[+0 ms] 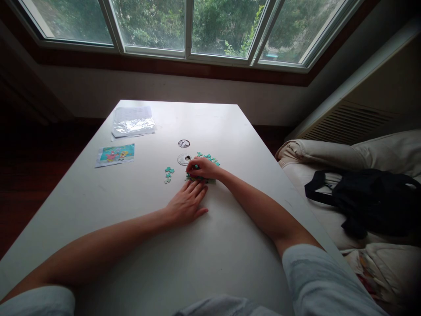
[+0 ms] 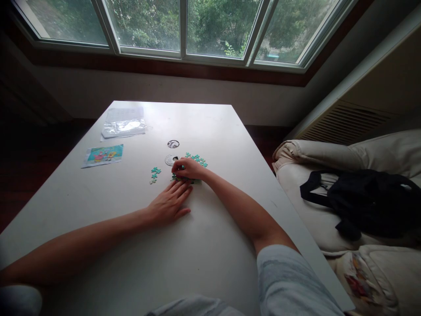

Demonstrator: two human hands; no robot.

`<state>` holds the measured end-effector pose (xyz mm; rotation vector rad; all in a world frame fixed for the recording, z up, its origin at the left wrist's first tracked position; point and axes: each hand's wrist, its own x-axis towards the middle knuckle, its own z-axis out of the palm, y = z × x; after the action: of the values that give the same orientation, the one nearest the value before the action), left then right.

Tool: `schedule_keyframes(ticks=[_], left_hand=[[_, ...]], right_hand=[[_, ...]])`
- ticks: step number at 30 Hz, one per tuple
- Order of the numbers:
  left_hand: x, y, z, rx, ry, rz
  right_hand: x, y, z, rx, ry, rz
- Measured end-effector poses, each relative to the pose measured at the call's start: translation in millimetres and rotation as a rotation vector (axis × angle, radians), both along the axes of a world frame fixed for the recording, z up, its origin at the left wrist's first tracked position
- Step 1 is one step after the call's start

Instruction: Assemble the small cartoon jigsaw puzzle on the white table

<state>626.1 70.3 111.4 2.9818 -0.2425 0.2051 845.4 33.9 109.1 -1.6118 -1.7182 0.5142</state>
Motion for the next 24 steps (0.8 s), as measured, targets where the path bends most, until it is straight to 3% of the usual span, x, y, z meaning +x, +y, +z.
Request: schedule_keyframes(ticks=[10, 24], left_hand=[[-9, -15, 16.5, 0.136, -0.021, 0.172], [-10, -18, 23.3, 0.171, -0.010, 0.219]], right_hand=[[-5, 1, 3.5, 0.013, -0.063, 0.011], [-6, 2, -1.3, 0.059, -0.205, 0.041]])
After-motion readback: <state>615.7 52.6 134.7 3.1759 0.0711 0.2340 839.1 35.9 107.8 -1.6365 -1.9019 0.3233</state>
